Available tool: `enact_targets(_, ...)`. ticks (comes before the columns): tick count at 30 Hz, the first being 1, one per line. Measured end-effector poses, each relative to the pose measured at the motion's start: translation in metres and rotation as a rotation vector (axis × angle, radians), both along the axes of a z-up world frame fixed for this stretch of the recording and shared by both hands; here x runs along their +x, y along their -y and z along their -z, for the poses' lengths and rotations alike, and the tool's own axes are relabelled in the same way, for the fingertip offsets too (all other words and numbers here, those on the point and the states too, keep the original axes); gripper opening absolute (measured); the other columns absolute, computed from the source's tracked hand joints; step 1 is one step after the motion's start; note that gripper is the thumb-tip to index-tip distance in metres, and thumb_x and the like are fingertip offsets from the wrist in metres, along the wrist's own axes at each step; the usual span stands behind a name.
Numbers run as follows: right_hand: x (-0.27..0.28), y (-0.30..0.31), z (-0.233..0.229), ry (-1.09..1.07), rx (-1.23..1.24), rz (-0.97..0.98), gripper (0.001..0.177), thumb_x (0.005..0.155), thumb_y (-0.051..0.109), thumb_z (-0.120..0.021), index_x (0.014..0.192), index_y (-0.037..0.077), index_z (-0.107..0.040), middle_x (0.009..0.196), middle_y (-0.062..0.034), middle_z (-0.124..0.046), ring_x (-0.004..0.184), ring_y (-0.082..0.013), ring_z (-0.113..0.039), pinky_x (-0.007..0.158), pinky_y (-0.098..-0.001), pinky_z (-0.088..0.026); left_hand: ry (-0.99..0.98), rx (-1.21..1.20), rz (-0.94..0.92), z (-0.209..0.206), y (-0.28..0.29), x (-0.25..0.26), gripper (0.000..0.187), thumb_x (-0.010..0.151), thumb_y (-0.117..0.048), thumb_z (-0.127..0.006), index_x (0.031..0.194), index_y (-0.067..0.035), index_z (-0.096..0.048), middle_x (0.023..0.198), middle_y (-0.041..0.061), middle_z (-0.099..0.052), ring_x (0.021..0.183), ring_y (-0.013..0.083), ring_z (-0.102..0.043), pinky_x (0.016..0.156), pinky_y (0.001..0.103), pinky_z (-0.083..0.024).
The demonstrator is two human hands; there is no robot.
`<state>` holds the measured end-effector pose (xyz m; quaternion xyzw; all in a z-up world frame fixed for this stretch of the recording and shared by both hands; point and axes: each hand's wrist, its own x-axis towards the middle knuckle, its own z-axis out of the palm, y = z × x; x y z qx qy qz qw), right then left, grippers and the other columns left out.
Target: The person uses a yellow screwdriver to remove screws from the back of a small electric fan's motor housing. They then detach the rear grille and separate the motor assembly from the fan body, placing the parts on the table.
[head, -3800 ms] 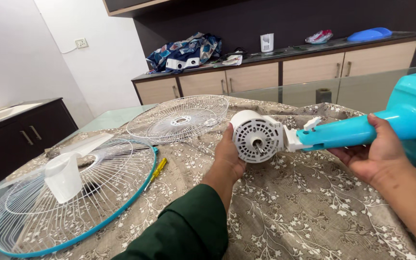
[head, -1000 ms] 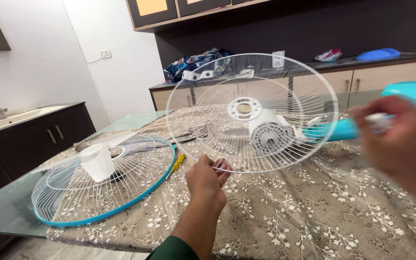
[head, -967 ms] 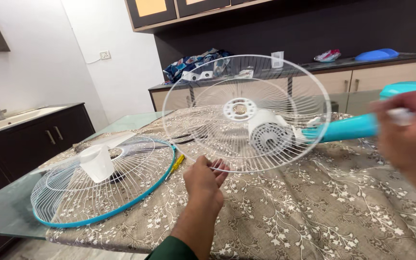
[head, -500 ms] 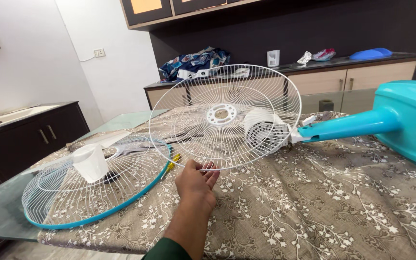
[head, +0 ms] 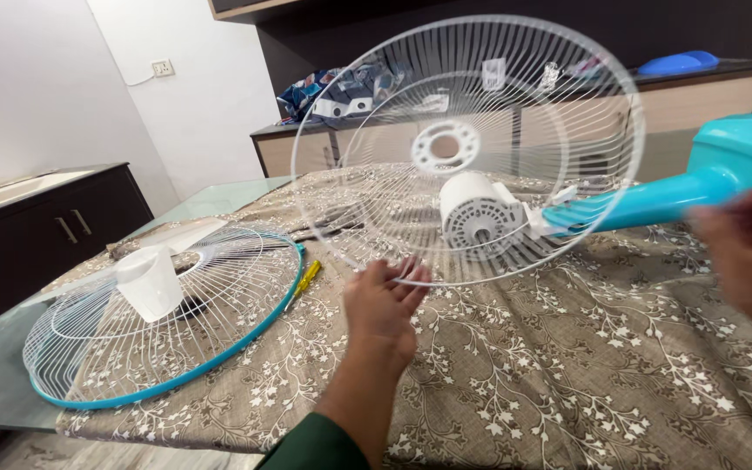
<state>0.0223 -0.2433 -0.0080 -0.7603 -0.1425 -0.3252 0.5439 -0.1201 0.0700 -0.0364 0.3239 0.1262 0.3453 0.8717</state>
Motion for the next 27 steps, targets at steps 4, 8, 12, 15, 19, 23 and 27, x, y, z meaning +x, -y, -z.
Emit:
enact_targets(4,-0.007,-0.055,0.008,-0.737,0.423,-0.717,0.036,0.107,0.031,-0.046,0.132,0.005,-0.046,0.121,-0.0252,-0.066,0.105,-0.0369,-0.069,0.079,-0.0434,-0.06,0.006,0.05,0.13,-0.008,0.03,0.017,0.033,0.099,-0.012,-0.047,0.127,0.004,-0.039,0.111,0.025,-0.063,0.093,0.0324,-0.07,0.081,0.04,-0.065)
enact_targets(8,0.002,-0.068,0.012,-0.761,0.54,-0.846,0.047,0.096,0.01,-0.044,0.141,0.001,-0.041,0.127,-0.0239,-0.066,0.116,-0.0388,-0.068,0.091,-0.043,-0.057,-0.045,0.251,0.244,-0.019,0.027,0.02,0.051,0.093,-0.006,-0.058,0.139,0.005,-0.038,0.125,0.028,-0.065,0.108,0.036,-0.071,0.09,0.042,-0.064)
enact_targets(12,0.024,-0.052,0.03,-0.741,0.678,-0.886,0.056,0.092,0.008,-0.041,0.141,-0.019,-0.032,0.132,-0.0296,-0.064,0.12,-0.0437,-0.067,0.097,-0.0434,-0.051,-0.294,0.732,0.506,-0.024,0.007,0.017,0.07,0.086,-0.018,-0.072,0.146,-0.007,-0.038,0.142,0.023,-0.055,0.131,0.0376,-0.056,0.105,0.049,-0.053)
enact_targets(15,0.036,-0.044,0.048,-0.653,0.831,-1.253,0.062,0.088,0.007,-0.047,0.147,-0.011,-0.043,0.141,-0.0248,-0.061,0.131,-0.0372,-0.062,0.106,-0.0478,-0.046,-0.531,1.352,0.382,-0.022,-0.003,0.037,0.079,0.083,-0.026,-0.079,0.15,-0.014,-0.039,0.155,0.019,-0.042,0.142,0.0398,-0.041,0.113,0.054,-0.042)
enact_targets(19,0.04,-0.043,0.058,-0.709,0.874,-1.202,0.064,0.084,0.009,-0.049,0.147,-0.006,-0.048,0.141,-0.0222,-0.061,0.134,-0.0347,-0.06,0.109,-0.0496,-0.041,-0.456,1.991,-0.127,-0.002,-0.012,0.09,0.096,0.072,-0.042,-0.085,0.152,-0.019,-0.039,0.159,0.025,-0.033,0.147,0.05,-0.025,0.117,0.062,-0.025)
enact_targets(23,0.04,-0.042,0.058,-0.725,0.894,-1.183,0.066,0.083,0.01,-0.05,0.146,-0.008,-0.048,0.137,-0.0236,-0.063,0.13,-0.0357,-0.061,0.106,-0.0506,-0.043,-0.126,2.403,-0.779,0.023,-0.028,0.15,0.056,0.095,-0.038,-0.074,0.146,-0.024,-0.058,0.156,0.01,-0.046,0.156,0.0428,-0.029,0.128,0.064,-0.021)
enact_targets(27,0.045,-0.039,0.06,-0.724,0.93,-1.322,0.064,0.086,0.008,-0.053,0.146,-0.012,-0.047,0.135,-0.0271,-0.063,0.127,-0.0379,-0.062,0.106,-0.0505,-0.044,0.004,2.202,-0.5,0.039,-0.046,0.174,0.041,0.091,-0.027,-0.07,0.131,-0.023,-0.066,0.156,0.026,-0.045,0.15,0.045,-0.032,0.123,0.06,-0.027)
